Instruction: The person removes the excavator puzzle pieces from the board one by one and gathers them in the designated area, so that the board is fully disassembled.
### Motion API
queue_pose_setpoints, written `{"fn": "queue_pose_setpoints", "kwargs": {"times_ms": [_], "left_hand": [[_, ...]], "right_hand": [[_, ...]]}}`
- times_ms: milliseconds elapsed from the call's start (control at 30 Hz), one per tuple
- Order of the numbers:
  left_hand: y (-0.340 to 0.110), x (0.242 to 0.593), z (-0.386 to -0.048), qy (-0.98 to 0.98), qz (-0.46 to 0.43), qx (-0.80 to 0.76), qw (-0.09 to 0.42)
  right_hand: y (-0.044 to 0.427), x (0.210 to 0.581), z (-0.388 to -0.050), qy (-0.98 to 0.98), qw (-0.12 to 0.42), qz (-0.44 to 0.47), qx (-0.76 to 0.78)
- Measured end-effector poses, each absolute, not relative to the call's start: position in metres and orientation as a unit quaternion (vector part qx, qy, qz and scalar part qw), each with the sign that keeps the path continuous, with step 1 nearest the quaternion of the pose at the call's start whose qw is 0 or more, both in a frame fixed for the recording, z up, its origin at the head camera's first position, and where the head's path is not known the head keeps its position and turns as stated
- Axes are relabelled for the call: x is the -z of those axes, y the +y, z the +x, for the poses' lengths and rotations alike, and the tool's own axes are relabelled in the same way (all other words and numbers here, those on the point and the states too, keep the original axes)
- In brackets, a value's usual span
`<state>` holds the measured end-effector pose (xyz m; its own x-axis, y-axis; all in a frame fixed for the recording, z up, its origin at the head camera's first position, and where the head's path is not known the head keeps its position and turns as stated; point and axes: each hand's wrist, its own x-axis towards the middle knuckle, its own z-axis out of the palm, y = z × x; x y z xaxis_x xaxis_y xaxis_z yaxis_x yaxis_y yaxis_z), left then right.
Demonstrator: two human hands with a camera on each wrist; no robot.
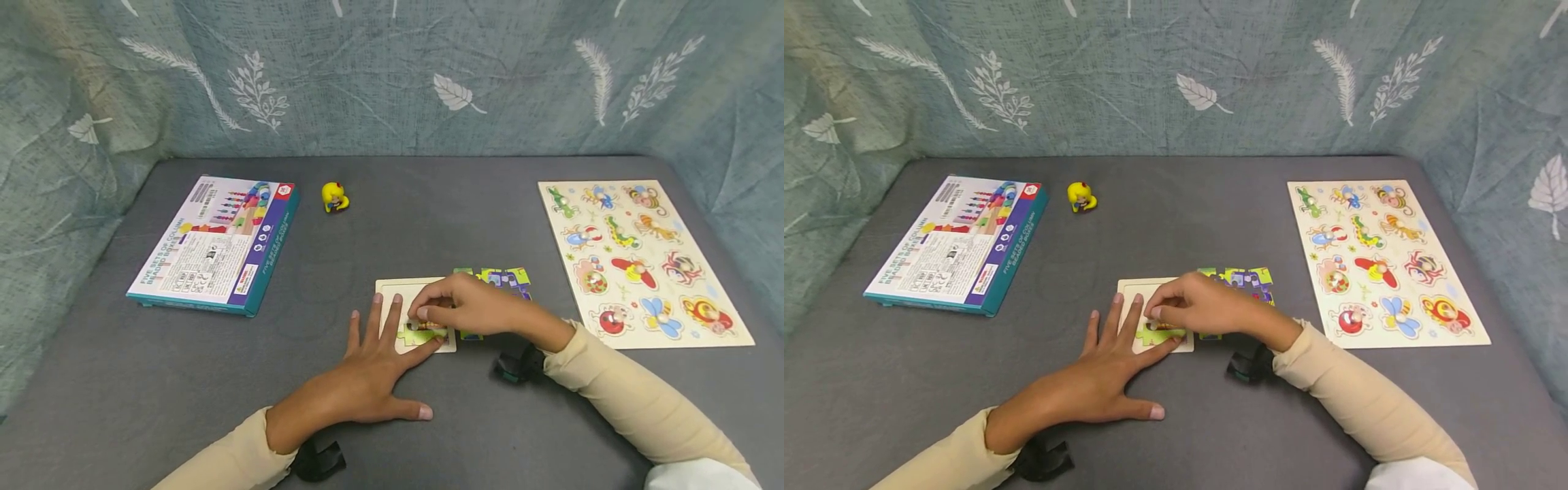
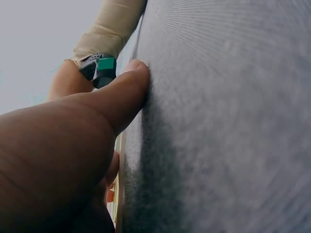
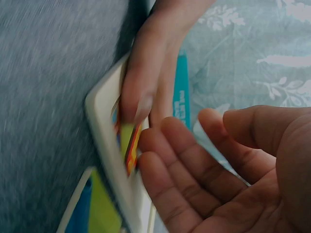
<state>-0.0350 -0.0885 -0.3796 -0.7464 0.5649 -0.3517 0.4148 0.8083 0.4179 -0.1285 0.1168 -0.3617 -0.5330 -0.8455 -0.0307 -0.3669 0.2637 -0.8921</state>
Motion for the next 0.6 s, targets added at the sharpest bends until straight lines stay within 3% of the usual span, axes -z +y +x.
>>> {"fn": "queue_pose_setpoints", "kwargs": {"times_ms": [600], "left_hand": [[-0.0883, 0.3788, -0.0335, 0.923, 0.260, -0.158, 0.237]], "right_hand": [[0.1146, 0.3645, -0.1225, 0.762, 0.256, -0.376, 0.461]]}}
